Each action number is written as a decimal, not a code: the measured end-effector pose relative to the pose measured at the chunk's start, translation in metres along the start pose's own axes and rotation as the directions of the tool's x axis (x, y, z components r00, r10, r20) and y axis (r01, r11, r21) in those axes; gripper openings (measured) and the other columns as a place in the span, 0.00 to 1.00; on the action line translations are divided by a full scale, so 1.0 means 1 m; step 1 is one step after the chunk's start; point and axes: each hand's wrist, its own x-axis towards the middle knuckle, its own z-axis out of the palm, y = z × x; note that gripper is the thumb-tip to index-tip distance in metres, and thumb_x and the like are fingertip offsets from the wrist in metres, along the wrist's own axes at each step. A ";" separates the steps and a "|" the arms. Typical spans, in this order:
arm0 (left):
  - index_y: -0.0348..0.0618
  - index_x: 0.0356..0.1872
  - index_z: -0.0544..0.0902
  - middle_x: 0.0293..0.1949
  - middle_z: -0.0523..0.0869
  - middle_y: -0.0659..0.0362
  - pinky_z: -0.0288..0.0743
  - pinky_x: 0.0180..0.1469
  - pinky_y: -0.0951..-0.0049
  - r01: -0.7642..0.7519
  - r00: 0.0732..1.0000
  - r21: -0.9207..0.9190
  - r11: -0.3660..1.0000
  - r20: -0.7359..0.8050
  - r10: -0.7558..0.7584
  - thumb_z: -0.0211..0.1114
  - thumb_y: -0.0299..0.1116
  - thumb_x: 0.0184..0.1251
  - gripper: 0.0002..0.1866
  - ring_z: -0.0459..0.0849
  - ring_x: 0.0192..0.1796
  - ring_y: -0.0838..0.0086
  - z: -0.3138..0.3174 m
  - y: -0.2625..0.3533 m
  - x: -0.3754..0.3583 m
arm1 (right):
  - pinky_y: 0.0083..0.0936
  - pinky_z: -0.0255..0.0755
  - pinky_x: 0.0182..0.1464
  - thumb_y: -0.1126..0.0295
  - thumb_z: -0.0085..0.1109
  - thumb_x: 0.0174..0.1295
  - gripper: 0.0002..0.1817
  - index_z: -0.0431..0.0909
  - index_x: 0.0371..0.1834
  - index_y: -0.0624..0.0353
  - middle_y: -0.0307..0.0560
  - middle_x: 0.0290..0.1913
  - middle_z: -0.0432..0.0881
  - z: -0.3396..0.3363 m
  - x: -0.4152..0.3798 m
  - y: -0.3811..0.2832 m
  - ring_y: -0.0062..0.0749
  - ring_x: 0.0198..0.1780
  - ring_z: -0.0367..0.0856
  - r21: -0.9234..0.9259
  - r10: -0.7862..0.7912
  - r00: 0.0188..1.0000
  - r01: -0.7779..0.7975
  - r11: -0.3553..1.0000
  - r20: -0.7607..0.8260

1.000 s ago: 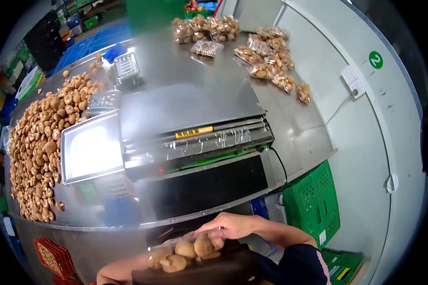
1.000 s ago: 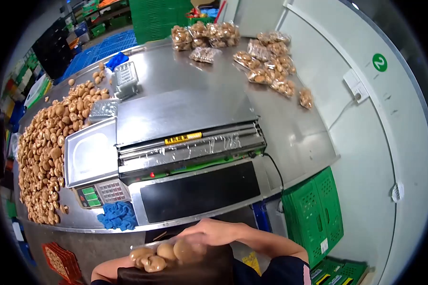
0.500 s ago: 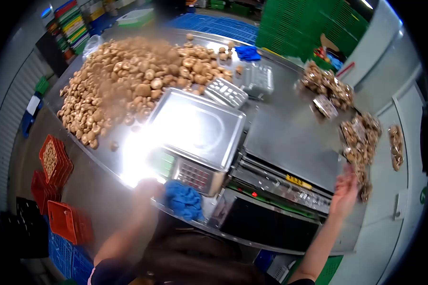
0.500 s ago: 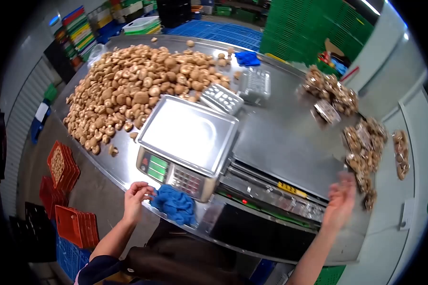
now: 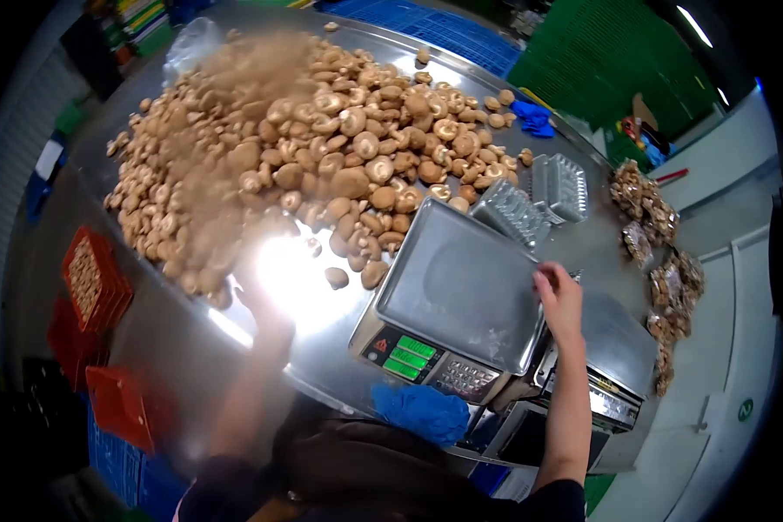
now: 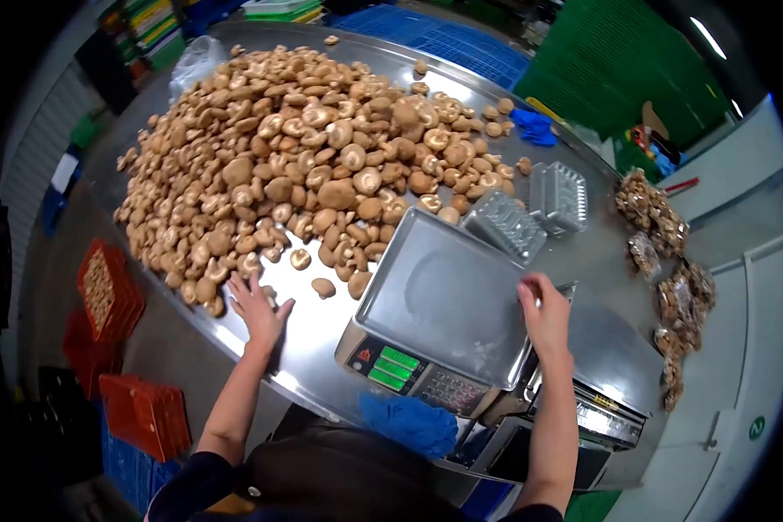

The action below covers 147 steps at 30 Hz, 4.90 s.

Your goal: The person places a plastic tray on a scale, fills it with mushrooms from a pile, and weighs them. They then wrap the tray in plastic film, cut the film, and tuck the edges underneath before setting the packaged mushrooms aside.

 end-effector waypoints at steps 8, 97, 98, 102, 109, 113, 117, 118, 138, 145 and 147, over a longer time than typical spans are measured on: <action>0.43 0.69 0.61 0.73 0.52 0.43 0.37 0.73 0.48 -0.323 0.886 0.091 0.942 -0.321 0.334 0.75 0.43 0.47 0.47 0.47 0.75 0.49 0.040 -0.014 0.106 | 0.36 0.60 0.68 0.64 0.75 0.45 0.43 0.63 0.64 0.63 0.57 0.65 0.68 0.030 0.152 0.097 0.49 0.68 0.64 -0.596 -0.124 0.989 0.144 0.790 0.076; 0.38 0.56 0.72 0.19 0.79 0.58 0.64 0.12 0.77 0.372 0.733 -0.758 0.537 0.594 0.331 0.54 0.20 0.65 0.17 0.75 0.13 0.78 -0.043 0.141 -0.004 | 0.19 0.77 0.30 0.78 0.54 0.63 0.16 0.76 0.55 0.67 0.44 0.40 0.76 0.125 -0.079 -0.019 0.21 0.29 0.75 0.279 0.336 0.931 -0.288 0.916 -0.140; 0.37 0.54 0.73 0.20 0.79 0.58 0.64 0.12 0.76 0.323 0.723 -0.769 0.552 0.577 0.380 0.55 0.19 0.64 0.17 0.76 0.14 0.77 -0.038 0.152 -0.007 | 0.20 0.76 0.32 0.78 0.55 0.62 0.16 0.77 0.54 0.67 0.44 0.38 0.76 0.117 -0.082 -0.004 0.22 0.30 0.75 0.202 0.292 0.941 -0.256 0.945 -0.171; 0.30 0.45 0.76 0.24 0.79 0.56 0.71 0.17 0.73 -0.184 0.711 -0.682 0.708 0.405 0.575 0.60 0.19 0.60 0.12 0.80 0.18 0.74 -0.002 0.164 -0.011 | 0.23 0.72 0.42 0.76 0.59 0.58 0.16 0.79 0.51 0.66 0.46 0.34 0.78 0.096 -0.093 0.023 0.27 0.32 0.77 0.052 0.285 0.939 -0.280 0.959 -0.193; 0.35 0.55 0.75 0.39 0.80 0.58 0.72 0.21 0.80 0.013 0.789 -0.841 0.541 0.341 0.511 0.61 0.20 0.61 0.19 0.80 0.25 0.80 -0.036 0.144 -0.022 | 0.33 0.75 0.38 0.70 0.60 0.59 0.15 0.79 0.49 0.60 0.51 0.35 0.81 0.062 -0.091 0.021 0.41 0.33 0.81 -0.212 0.234 0.962 -0.260 0.942 -0.139; 0.38 0.55 0.76 0.52 0.77 0.53 0.77 0.43 0.72 -0.197 0.892 -0.595 0.779 0.221 0.395 0.57 0.17 0.54 0.23 0.80 0.48 0.68 -0.068 0.096 -0.014 | 0.34 0.73 0.50 0.70 0.59 0.59 0.20 0.75 0.56 0.57 0.54 0.50 0.78 0.052 -0.030 -0.011 0.45 0.49 0.79 -0.237 -0.037 0.982 -0.008 0.972 -0.184; 0.43 0.59 0.75 0.63 0.68 0.49 0.69 0.63 0.64 -0.335 0.752 -0.409 0.849 0.427 0.502 0.59 0.19 0.46 0.31 0.69 0.65 0.55 -0.048 0.061 -0.028 | 0.35 0.66 0.63 0.69 0.65 0.55 0.26 0.73 0.59 0.53 0.52 0.60 0.73 0.080 0.039 -0.005 0.47 0.62 0.69 -0.330 -0.276 0.961 0.254 0.909 -0.022; 0.44 0.59 0.75 0.65 0.65 0.49 0.66 0.66 0.64 -0.268 0.735 -0.438 0.858 0.483 0.476 0.61 0.20 0.45 0.32 0.66 0.67 0.53 -0.041 0.059 -0.033 | 0.35 0.65 0.64 0.68 0.66 0.54 0.27 0.74 0.59 0.53 0.51 0.60 0.73 0.090 0.050 0.007 0.48 0.62 0.69 -0.354 -0.279 0.958 0.283 0.892 0.063; 0.37 0.63 0.70 0.65 0.71 0.49 0.47 0.73 0.52 -0.824 0.390 -0.443 0.353 0.007 0.921 0.55 0.35 0.63 0.26 0.62 0.71 0.56 -0.038 0.219 -0.036 | 0.47 0.47 0.73 0.56 0.62 0.58 0.35 0.62 0.68 0.54 0.54 0.71 0.58 0.089 -0.078 -0.012 0.52 0.72 0.55 -0.293 -0.298 0.954 0.297 0.909 0.041; 0.41 0.66 0.67 0.67 0.67 0.46 0.52 0.72 0.57 -0.501 0.580 -0.794 0.344 -0.013 0.815 0.61 0.44 0.61 0.33 0.60 0.72 0.54 -0.040 0.190 0.001 | 0.43 0.54 0.71 0.51 0.67 0.52 0.45 0.57 0.71 0.56 0.55 0.73 0.53 0.052 -0.093 0.000 0.54 0.71 0.56 -0.076 -0.180 0.981 0.174 0.982 -0.073; 0.40 0.68 0.64 0.68 0.65 0.44 0.53 0.72 0.58 -0.549 0.524 -0.783 0.294 -0.048 0.850 0.63 0.46 0.60 0.37 0.60 0.72 0.53 -0.046 0.188 0.018 | 0.44 0.53 0.71 0.50 0.71 0.48 0.49 0.56 0.71 0.55 0.56 0.74 0.50 0.045 -0.097 0.003 0.54 0.72 0.54 -0.067 -0.191 0.981 0.188 0.980 -0.040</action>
